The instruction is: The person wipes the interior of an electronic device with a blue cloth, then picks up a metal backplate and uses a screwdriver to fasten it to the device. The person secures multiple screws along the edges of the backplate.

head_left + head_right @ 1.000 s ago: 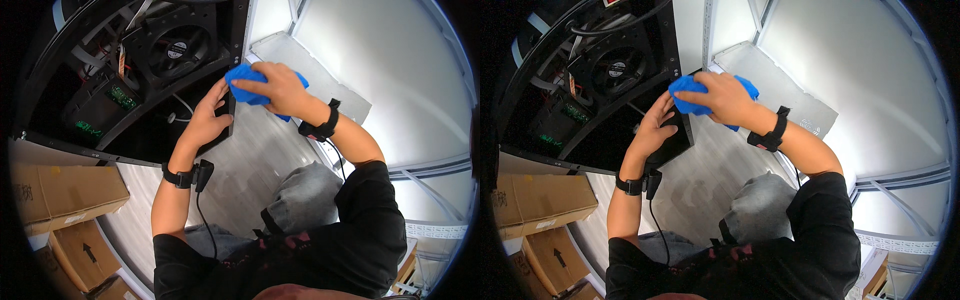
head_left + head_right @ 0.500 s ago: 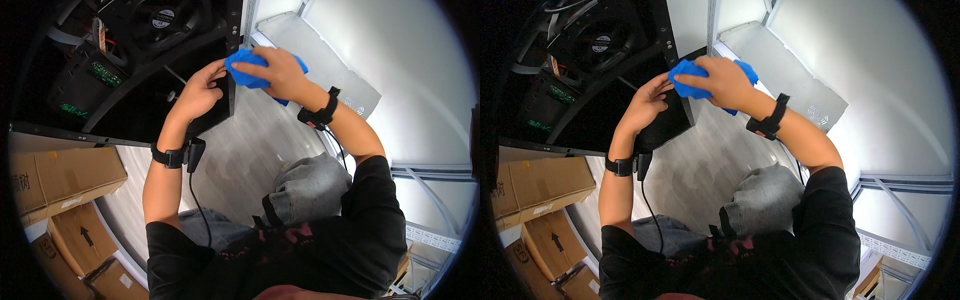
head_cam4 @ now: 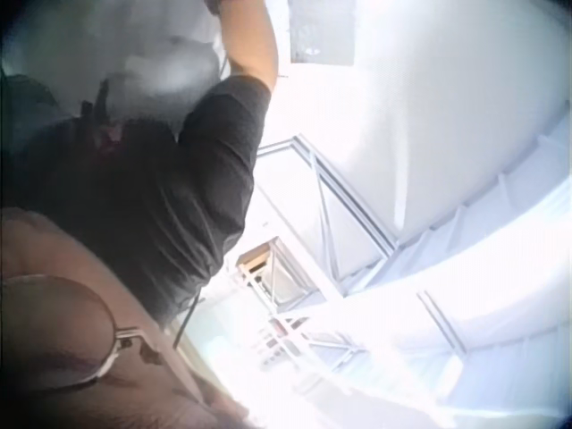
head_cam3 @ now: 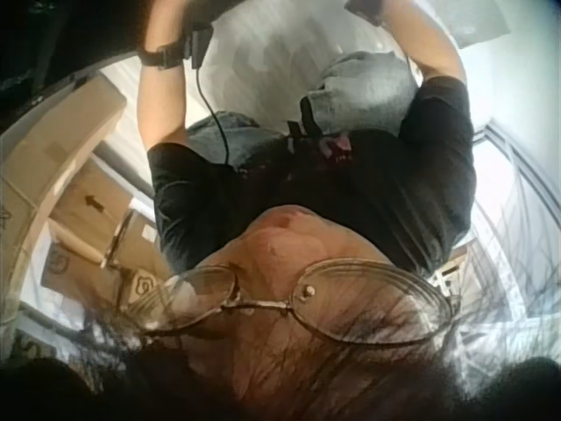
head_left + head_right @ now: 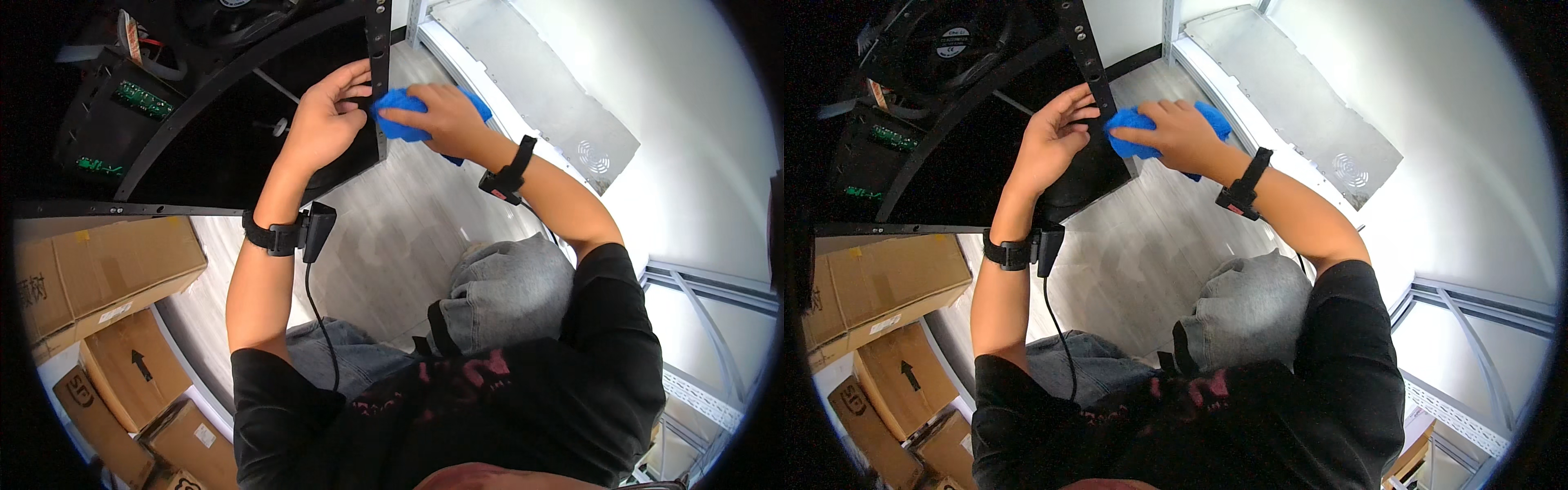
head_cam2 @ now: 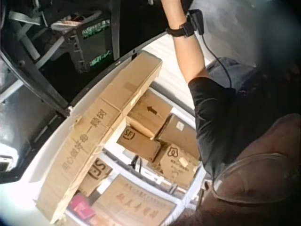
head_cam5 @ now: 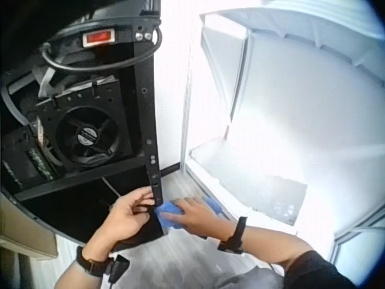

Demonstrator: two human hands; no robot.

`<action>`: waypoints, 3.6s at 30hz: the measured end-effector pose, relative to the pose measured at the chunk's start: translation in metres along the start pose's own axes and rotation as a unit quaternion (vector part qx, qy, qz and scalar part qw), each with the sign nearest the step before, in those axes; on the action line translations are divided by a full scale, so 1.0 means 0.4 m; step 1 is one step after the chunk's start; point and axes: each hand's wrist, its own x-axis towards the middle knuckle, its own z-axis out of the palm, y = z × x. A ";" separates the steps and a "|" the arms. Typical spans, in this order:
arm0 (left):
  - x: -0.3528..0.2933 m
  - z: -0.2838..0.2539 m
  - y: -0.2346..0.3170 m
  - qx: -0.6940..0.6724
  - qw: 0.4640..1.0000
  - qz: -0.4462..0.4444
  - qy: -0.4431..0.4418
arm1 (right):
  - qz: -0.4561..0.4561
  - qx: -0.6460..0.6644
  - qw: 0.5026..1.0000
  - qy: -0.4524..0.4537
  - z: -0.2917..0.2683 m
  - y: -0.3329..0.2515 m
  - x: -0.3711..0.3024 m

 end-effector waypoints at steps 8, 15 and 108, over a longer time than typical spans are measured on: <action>0.013 0.027 -0.166 -0.027 0.996 -0.026 0.075 | -0.020 0.008 0.994 -0.108 0.093 0.027 -0.105; 0.006 0.093 -0.301 0.165 0.983 -0.080 0.029 | 0.014 0.046 0.993 -0.112 0.197 0.013 -0.122; -0.078 -0.146 0.063 -0.310 0.940 0.056 0.131 | 0.097 -0.007 0.990 0.106 -0.321 -0.275 0.288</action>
